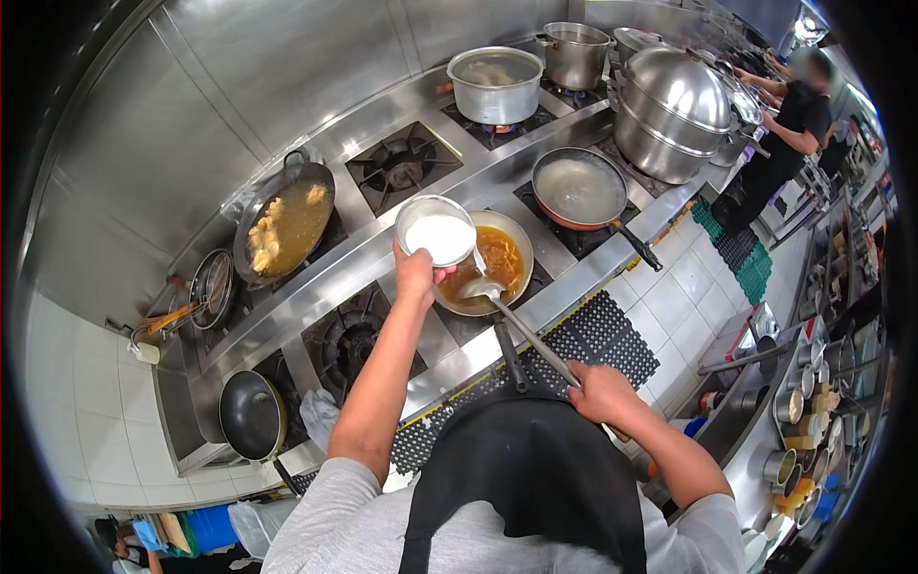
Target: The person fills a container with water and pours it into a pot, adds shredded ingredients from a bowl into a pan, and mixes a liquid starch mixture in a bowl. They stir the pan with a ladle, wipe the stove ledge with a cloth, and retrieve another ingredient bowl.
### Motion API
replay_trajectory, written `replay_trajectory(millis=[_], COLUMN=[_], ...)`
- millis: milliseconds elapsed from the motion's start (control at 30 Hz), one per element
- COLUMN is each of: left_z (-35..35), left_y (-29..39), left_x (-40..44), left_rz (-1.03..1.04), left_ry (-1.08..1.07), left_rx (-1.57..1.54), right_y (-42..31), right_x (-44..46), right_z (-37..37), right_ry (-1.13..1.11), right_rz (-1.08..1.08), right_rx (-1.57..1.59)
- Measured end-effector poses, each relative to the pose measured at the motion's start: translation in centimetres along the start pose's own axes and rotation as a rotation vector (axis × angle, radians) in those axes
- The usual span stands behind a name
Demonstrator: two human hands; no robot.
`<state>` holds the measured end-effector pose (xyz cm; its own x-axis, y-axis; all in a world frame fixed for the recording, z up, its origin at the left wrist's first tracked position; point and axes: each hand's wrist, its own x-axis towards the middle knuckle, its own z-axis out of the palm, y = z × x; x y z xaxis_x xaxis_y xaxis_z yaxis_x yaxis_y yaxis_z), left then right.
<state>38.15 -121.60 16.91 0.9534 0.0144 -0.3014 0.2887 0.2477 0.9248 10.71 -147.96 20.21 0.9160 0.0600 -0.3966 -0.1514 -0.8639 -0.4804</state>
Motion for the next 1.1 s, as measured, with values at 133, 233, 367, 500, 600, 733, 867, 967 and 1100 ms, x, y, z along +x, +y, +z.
replay_trajectory(millis=[133,233,367,500,600,733,867,967,1100], left_z=[-0.8,-1.6,-2.8,-4.6,-6.3,-8.9,-9.9,-10.2,-11.0], left_y=[-0.5,-0.6,0.3,1.4,1.6,1.1,0.6,0.4,-0.3], left_x=[1.3,1.3,-0.1,-1.8,-3.3,-5.4,-8.0,-9.1,-10.3], left_rz=[-0.162,-0.177,-0.061,-0.026,0.003,0.002,0.0,-0.022,-0.022], left_ry=[0.081,0.111,0.099,0.159,0.176,0.175,0.226,0.239,0.22], left_rx=[-0.263,-0.317,-0.274,-0.255,-0.246,-0.238,-0.223,-0.238,-0.238], right_y=[0.6,1.4,1.7,2.8,2.8,4.8,2.8,3.6,5.7], right_x=[3.0,5.6,8.4,10.7,11.3,12.7,10.7,9.5,9.8], right_z=[1.8,2.9,2.6,2.4,1.1,1.5,-1.2,-0.7,1.6], right_ry=[0.1,0.161,0.196,0.241,0.215,0.01,-0.323,-0.514,-0.879], right_rz=[-0.044,-0.078,-0.105,-0.12,-0.1,0.024,0.316,0.378,0.377], right_rx=[-0.04,-0.053,-0.09,-0.128,-0.044,0.455,1.144,1.516,2.139])
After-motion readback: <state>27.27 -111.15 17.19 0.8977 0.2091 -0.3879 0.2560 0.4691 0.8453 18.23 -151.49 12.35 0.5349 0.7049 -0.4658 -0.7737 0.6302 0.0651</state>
